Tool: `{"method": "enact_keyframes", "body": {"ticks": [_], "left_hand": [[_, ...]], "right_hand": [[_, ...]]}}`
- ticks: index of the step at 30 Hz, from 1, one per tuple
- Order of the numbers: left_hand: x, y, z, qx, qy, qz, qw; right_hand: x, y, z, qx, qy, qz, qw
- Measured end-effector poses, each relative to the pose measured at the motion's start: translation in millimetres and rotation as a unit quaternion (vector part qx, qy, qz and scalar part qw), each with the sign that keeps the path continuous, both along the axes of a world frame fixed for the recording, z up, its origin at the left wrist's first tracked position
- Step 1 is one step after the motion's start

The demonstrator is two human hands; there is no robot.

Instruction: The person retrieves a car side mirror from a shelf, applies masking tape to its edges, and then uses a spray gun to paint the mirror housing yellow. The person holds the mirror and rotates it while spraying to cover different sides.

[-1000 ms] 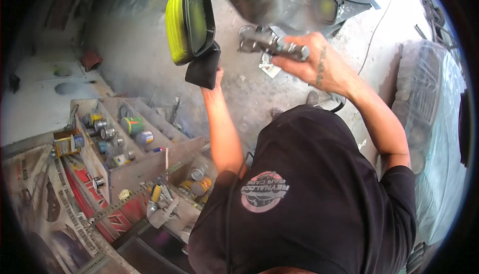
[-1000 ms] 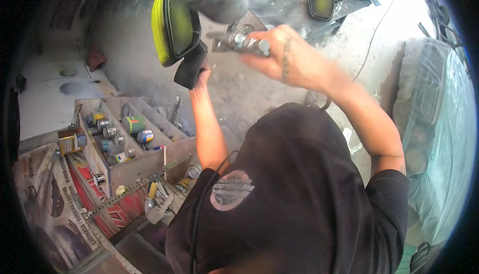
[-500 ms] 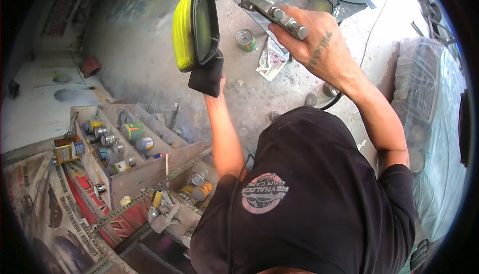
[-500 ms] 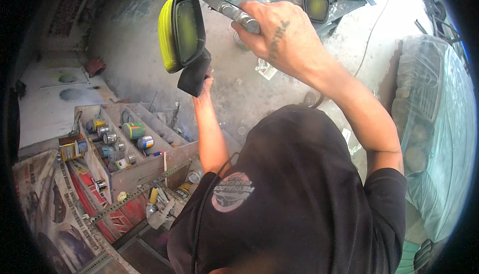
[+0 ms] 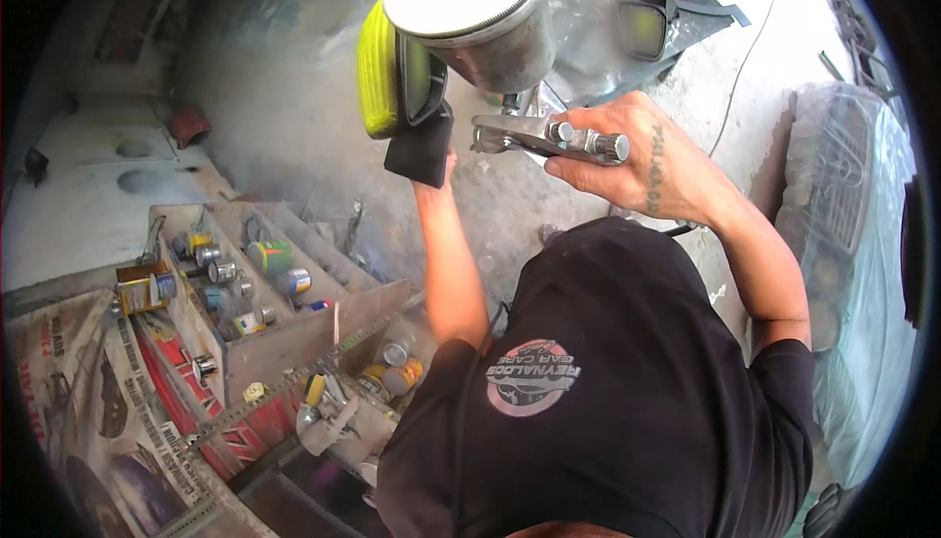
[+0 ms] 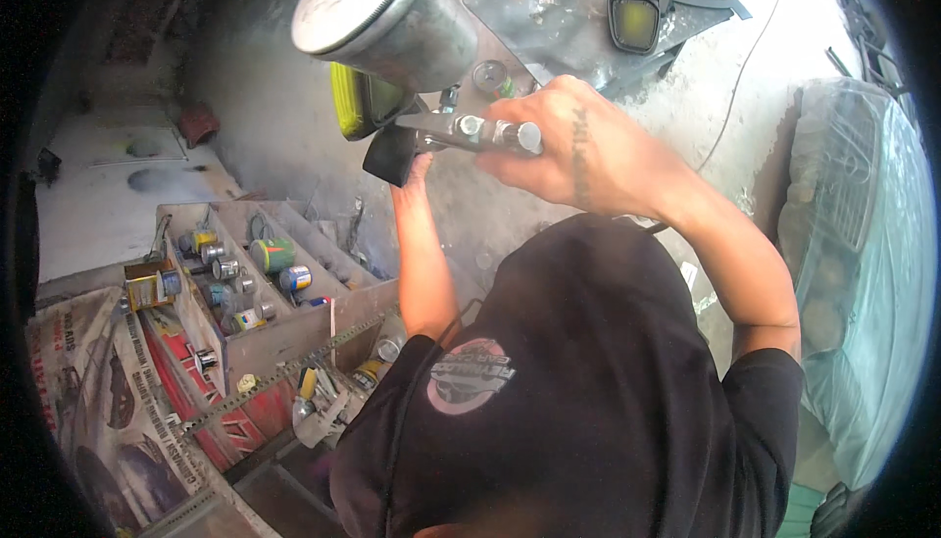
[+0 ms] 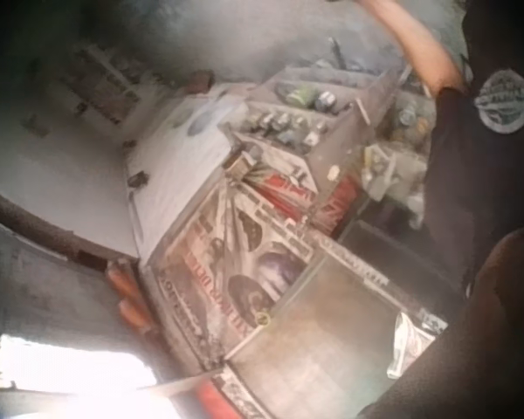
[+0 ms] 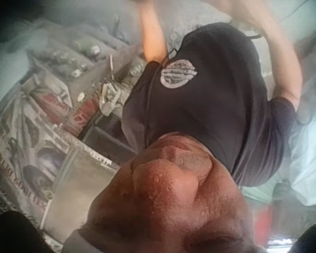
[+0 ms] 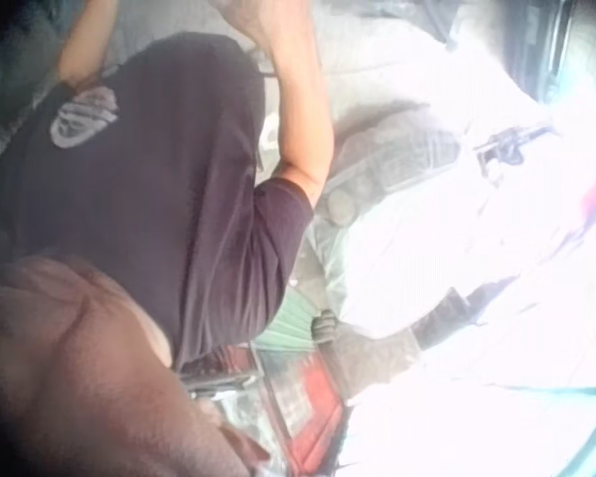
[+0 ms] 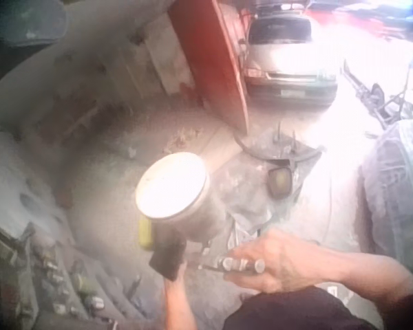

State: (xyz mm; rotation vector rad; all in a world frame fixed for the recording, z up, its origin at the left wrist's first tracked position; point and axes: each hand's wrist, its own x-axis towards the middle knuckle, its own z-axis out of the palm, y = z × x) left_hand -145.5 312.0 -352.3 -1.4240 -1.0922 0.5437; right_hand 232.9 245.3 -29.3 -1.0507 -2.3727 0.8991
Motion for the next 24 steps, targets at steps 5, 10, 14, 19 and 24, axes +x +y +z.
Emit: {"method": "enact_keyframes", "body": {"ticks": [5, 10, 14, 19, 24], "left_hand": [[-7.3, 9.8, -24.2, 0.043, 0.729, 0.264, 0.63], [24.8, 2.1, 22.4, 0.021, 0.774, 0.252, 0.58], [44.2, -6.7, 72.2, 0.013, 0.77, 0.279, 0.574], [45.6, -11.5, 84.1, 0.007, 0.941, 0.294, 0.167], [50.5, -27.9, 105.6, -0.05, 0.776, 0.127, -0.616]], "right_hand": [[7.0, 14.0, 22.3, 0.184, 0.067, -0.061, 0.979], [7.7, 28.4, 47.7, 0.074, 0.127, -0.132, 0.98], [4.2, 25.6, 36.5, 0.141, 0.107, -0.097, 0.979], [-3.8, 3.4, 29.4, 0.091, -0.035, 0.012, 0.995], [-2.8, 1.4, 26.4, 0.099, -0.036, 0.055, 0.993]]}}
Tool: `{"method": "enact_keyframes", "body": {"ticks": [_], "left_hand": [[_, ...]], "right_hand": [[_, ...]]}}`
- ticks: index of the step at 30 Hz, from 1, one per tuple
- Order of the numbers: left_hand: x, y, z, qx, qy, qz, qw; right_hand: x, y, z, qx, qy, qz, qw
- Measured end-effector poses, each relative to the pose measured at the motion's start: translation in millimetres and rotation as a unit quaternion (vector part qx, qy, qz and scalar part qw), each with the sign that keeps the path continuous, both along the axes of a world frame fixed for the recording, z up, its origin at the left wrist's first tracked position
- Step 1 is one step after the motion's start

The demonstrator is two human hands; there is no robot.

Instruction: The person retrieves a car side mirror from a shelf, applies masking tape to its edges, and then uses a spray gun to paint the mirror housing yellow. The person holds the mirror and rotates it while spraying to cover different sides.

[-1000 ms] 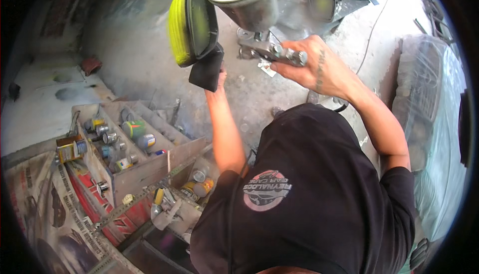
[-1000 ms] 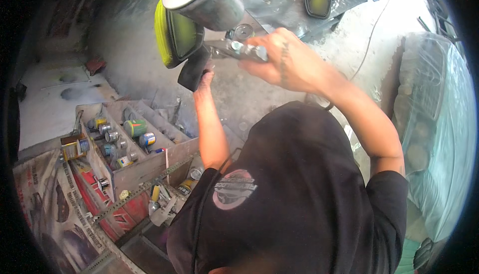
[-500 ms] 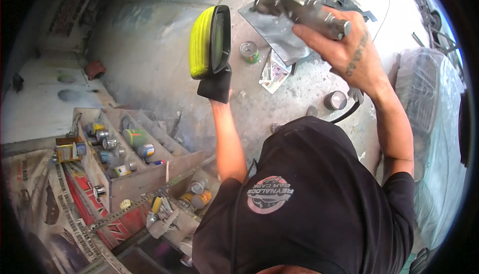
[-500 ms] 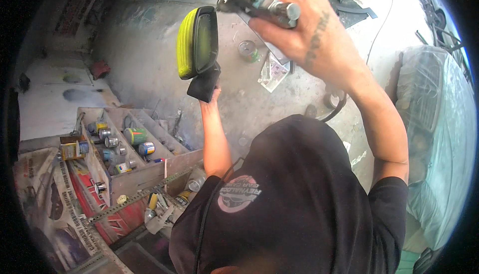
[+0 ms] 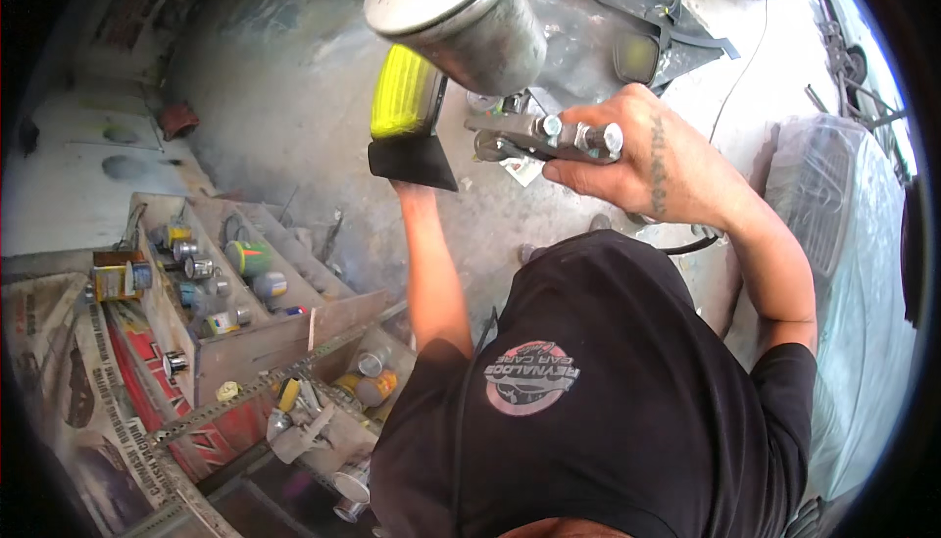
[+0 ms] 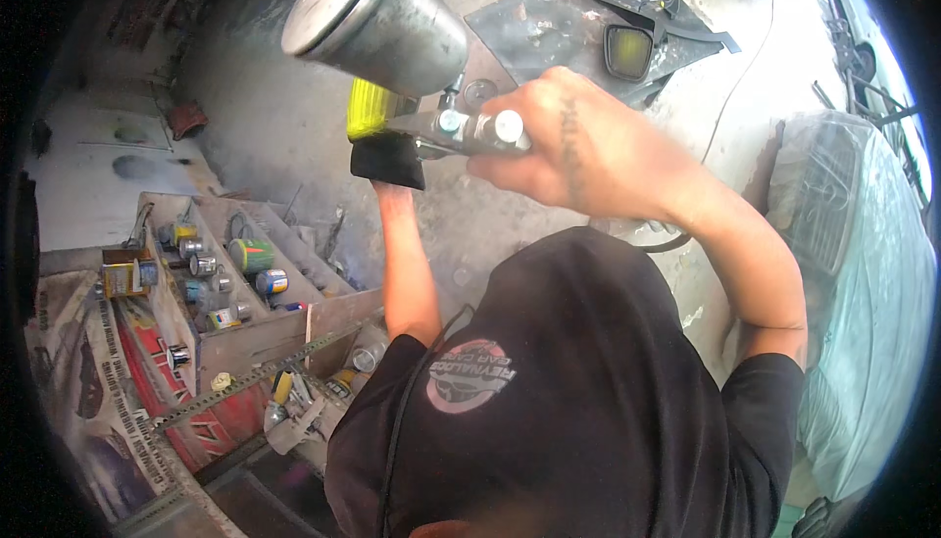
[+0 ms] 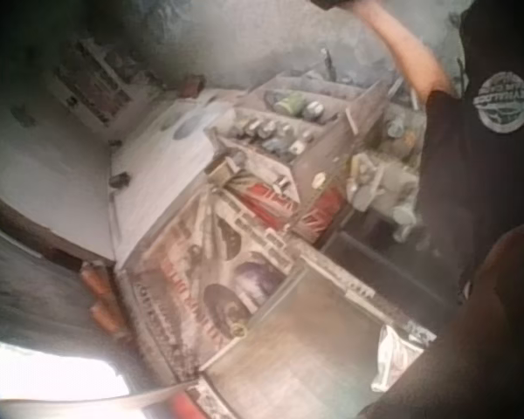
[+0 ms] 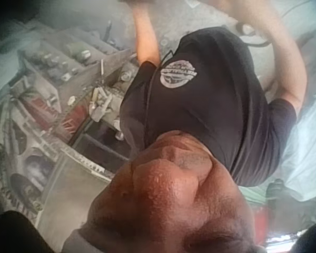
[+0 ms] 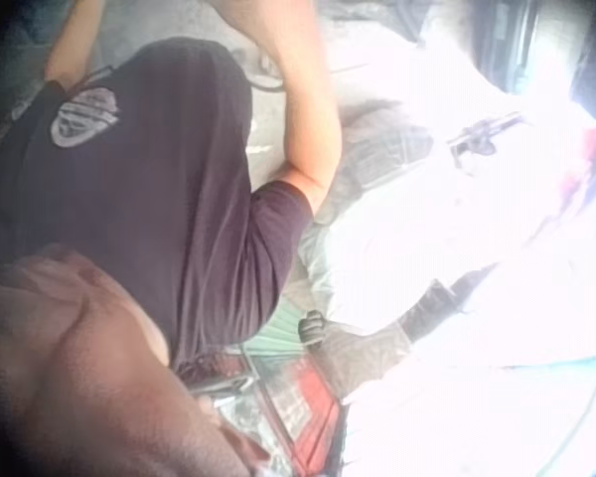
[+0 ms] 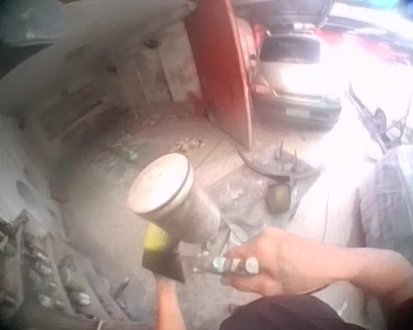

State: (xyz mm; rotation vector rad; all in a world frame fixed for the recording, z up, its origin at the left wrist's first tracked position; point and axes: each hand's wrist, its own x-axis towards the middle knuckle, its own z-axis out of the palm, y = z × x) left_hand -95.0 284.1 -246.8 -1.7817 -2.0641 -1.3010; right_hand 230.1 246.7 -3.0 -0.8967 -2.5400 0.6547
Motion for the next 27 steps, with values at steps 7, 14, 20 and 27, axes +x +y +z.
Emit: {"method": "enact_keyframes", "body": {"ticks": [7, 14, 20, 27], "left_hand": [[-13.1, -2.1, -25.8, 0.0, 0.022, -0.035, 0.999], [2.7, -9.1, -9.7, 0.049, 0.108, 0.031, 0.992], [11.4, -13.4, -17.8, 0.07, 0.069, 0.05, 0.994], [23.6, -21.8, -32.2, 0.076, -0.006, 0.029, 0.997]], "right_hand": [[1.3, 32.4, 31.2, -0.05, 0.062, -0.147, 0.986], [19.0, 33.6, 36.6, -0.09, 0.107, -0.193, 0.971], [12.0, 21.4, 52.6, -0.198, 0.09, -0.13, 0.967], [25.0, 59.2, 29.1, -0.11, 0.097, -0.21, 0.967]]}}
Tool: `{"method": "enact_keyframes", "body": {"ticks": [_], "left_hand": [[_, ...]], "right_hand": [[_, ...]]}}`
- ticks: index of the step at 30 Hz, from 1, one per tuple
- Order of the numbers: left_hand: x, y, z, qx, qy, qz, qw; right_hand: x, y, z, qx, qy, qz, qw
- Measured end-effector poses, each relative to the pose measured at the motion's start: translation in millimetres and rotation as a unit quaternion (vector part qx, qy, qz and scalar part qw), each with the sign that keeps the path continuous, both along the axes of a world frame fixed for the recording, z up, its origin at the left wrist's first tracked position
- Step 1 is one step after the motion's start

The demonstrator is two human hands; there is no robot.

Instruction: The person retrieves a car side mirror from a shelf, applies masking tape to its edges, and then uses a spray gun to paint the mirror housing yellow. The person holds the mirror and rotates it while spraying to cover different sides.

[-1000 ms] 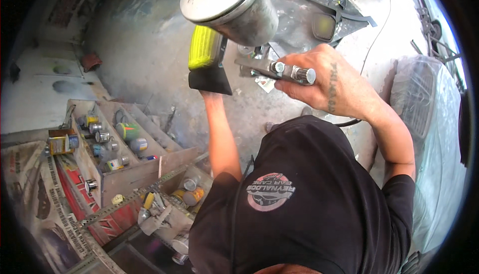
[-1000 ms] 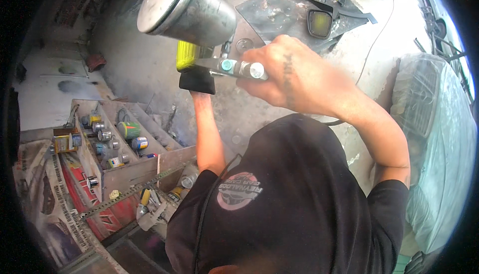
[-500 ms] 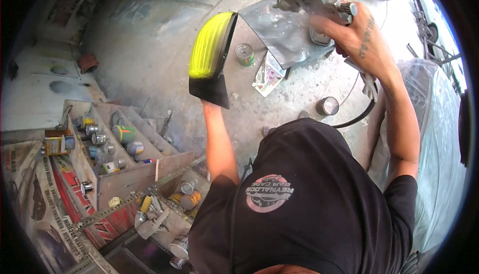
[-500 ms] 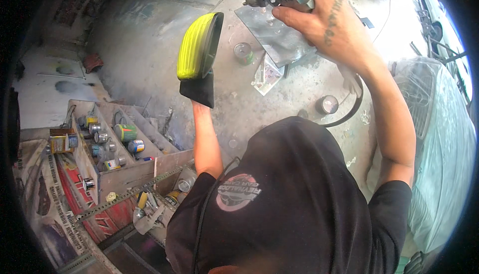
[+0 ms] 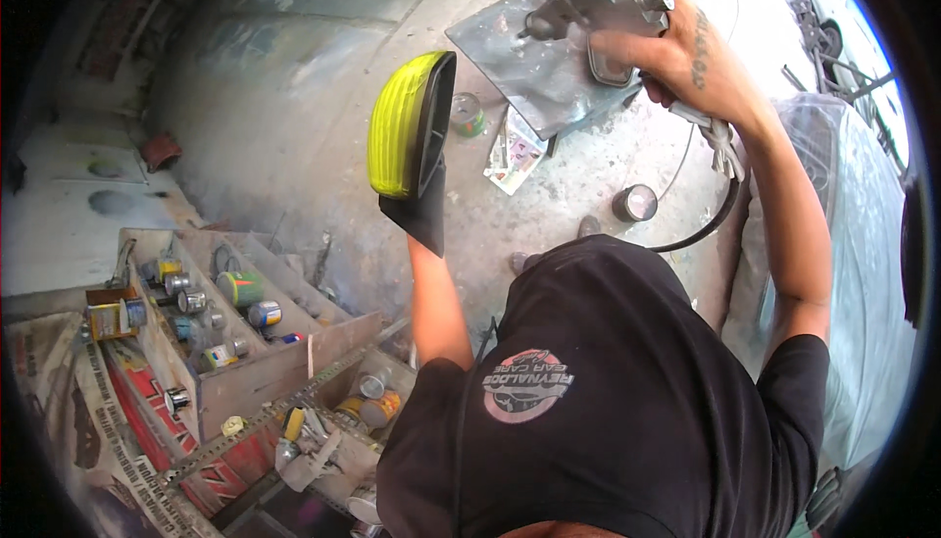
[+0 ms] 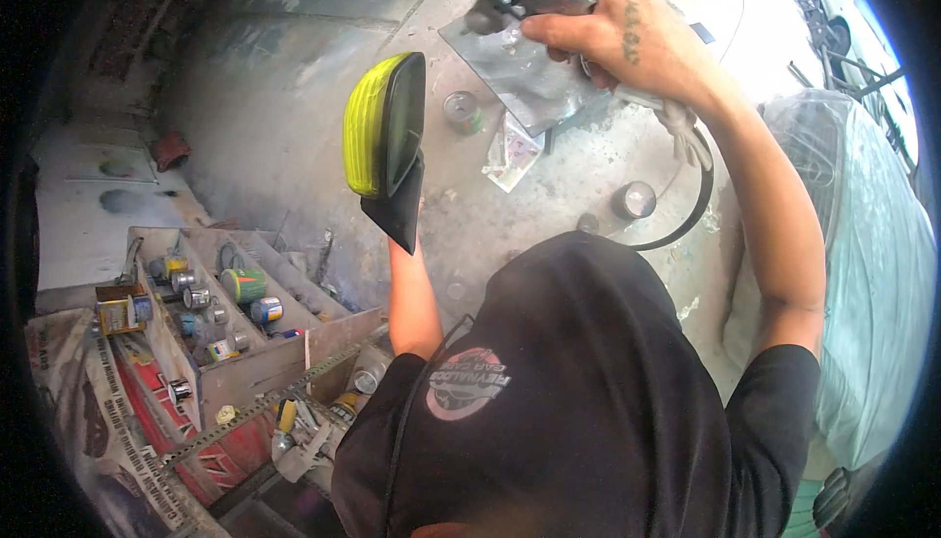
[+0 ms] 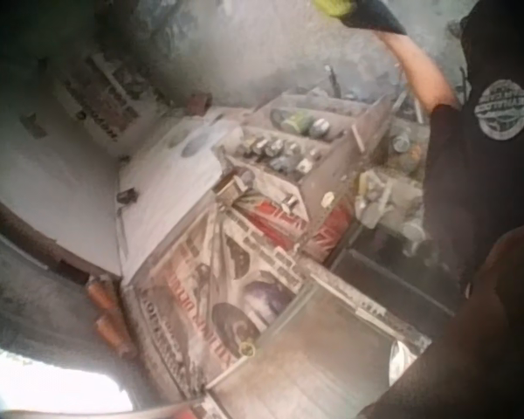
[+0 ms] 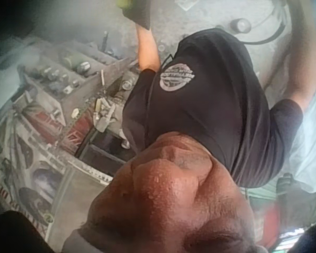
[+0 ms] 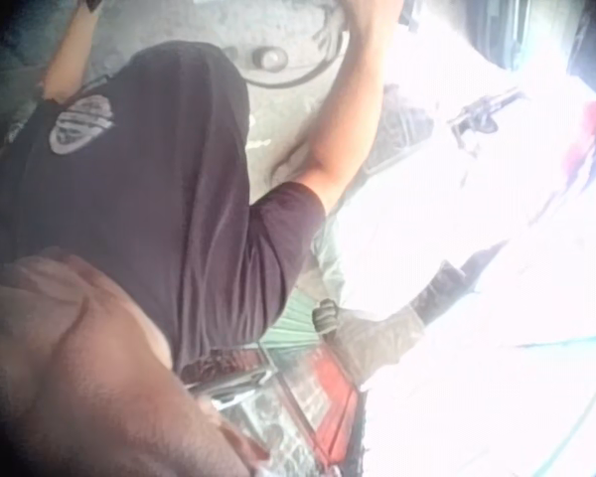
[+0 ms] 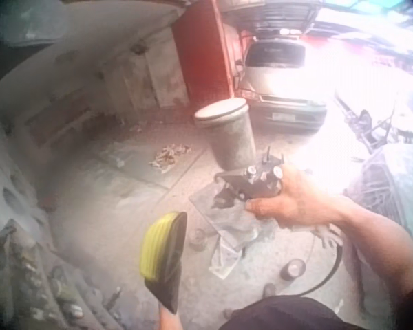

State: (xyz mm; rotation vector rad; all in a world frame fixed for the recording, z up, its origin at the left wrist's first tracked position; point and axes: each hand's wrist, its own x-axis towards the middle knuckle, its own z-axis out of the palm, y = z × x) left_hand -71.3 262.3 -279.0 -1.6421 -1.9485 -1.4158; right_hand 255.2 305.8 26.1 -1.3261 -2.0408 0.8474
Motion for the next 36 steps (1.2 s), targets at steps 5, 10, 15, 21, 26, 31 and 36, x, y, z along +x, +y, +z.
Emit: {"method": "enact_keyframes", "body": {"ticks": [5, 10, 15, 21, 26, 31, 36], "left_hand": [[1.7, -2.7, -16.9, 0.0, -0.125, -0.073, 0.99], [5.2, -6.5, -31.5, 0.007, -0.212, -0.119, 0.97], [15.1, -6.9, -41.7, -0.001, -0.245, -0.14, 0.959], [22.5, -3.6, -65.3, -0.022, -0.303, -0.177, 0.936], [38.8, -2.8, -18.4, -0.079, -0.628, -0.184, 0.752], [41.7, 14.1, -13.8, 0.064, -0.891, -0.184, 0.41], [22.8, 37.1, -42.3, 0.023, -0.894, -0.245, 0.374]], "right_hand": [[8.5, 0.5, 3.5, -0.057, 0.024, -0.024, 0.998], [-7.9, -14.5, 30.7, -0.118, 0.087, 0.036, 0.989], [1.2, 5.8, 7.7, -0.076, 0.03, 0.052, 0.995], [15.7, 13.6, -26.0, -0.048, 0.026, -0.036, 0.998], [9.5, -5.7, -25.4, -0.02, 0.04, -0.019, 0.999], [2.2, -18.1, -45.0, -0.006, -0.03, 0.06, 0.998], [11.5, -24.8, -70.1, 0.0, -0.034, 0.104, 0.994]]}}
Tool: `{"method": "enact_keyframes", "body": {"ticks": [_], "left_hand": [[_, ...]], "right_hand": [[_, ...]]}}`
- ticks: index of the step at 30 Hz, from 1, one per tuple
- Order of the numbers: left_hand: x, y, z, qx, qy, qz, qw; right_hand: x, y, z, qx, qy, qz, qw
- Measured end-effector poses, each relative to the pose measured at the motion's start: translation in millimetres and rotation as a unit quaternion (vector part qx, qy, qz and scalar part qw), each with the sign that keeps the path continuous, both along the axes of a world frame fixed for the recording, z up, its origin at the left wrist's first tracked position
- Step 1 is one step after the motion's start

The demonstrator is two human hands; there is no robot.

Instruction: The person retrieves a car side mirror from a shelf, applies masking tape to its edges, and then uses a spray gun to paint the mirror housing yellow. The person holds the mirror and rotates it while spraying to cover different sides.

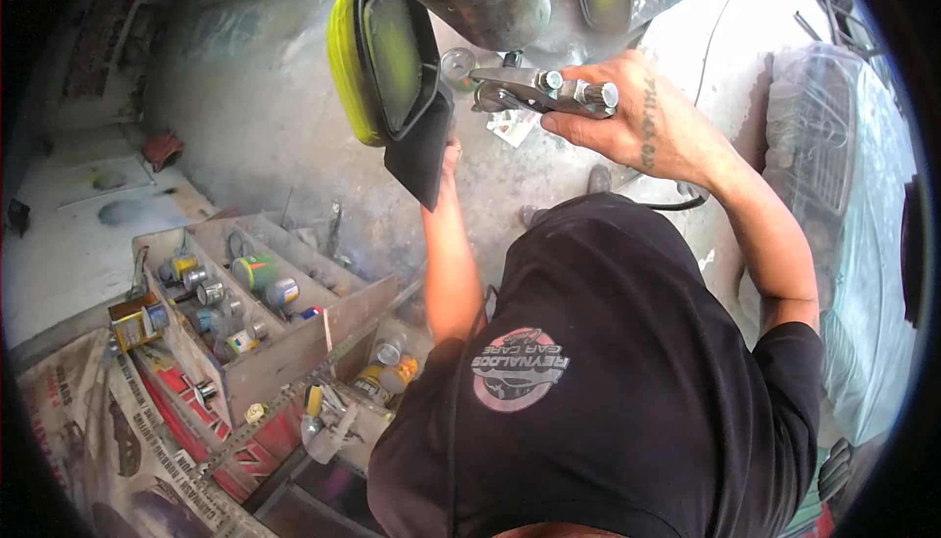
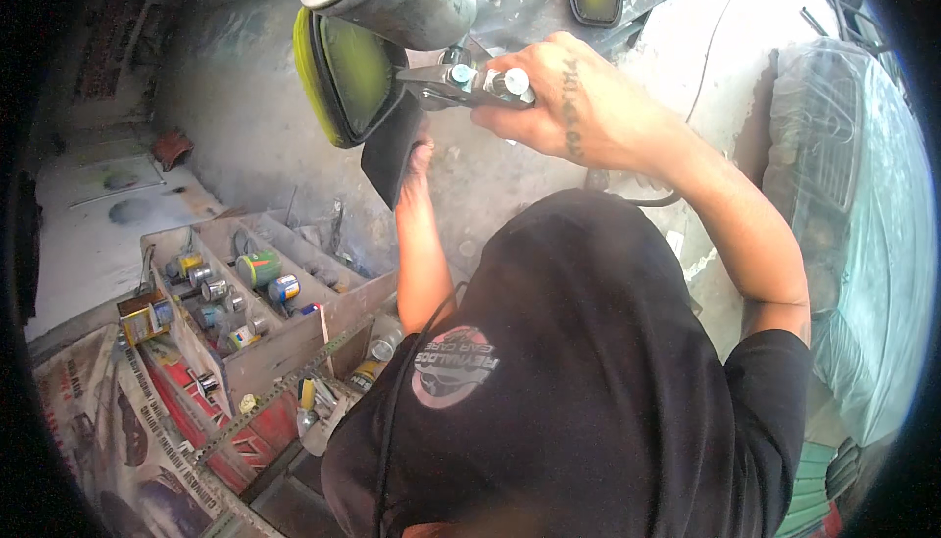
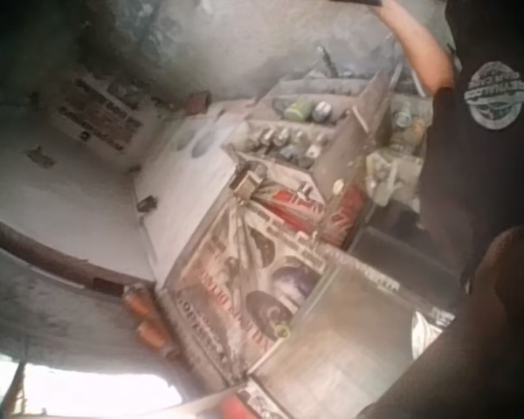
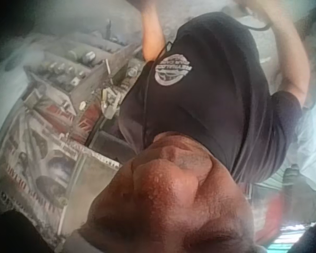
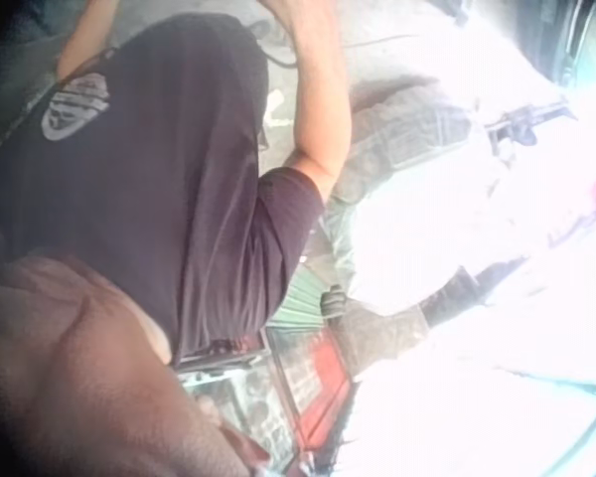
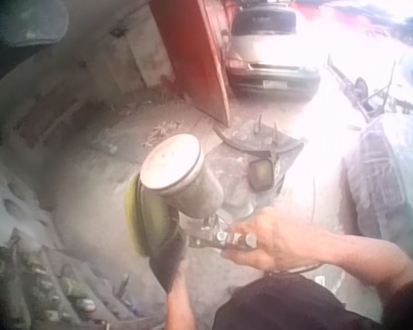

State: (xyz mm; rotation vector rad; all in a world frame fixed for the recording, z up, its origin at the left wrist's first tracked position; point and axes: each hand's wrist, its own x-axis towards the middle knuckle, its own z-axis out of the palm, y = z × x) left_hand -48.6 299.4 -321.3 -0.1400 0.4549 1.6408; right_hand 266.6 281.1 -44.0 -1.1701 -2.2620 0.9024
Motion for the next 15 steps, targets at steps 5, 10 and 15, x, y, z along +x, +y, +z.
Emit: {"method": "enact_keyframes", "body": {"ticks": [5, 10, 15], "left_hand": [[-20.1, 4.2, -25.9, 0.1, -0.174, -0.128, 0.971], [-0.8, 13.5, 10.8, 0.073, -0.277, -0.19, 0.939], [8.0, 19.5, 27.7, 0.046, -0.296, -0.198, 0.933]], "right_hand": [[14.8, -2.0, -6.3, -0.011, 0.0, -0.05, 0.999], [24.8, 3.7, -7.8, -0.098, 0.013, -0.047, 0.994], [21.3, 7.5, -36.2, 0.005, 0.027, -0.071, 0.997]]}}
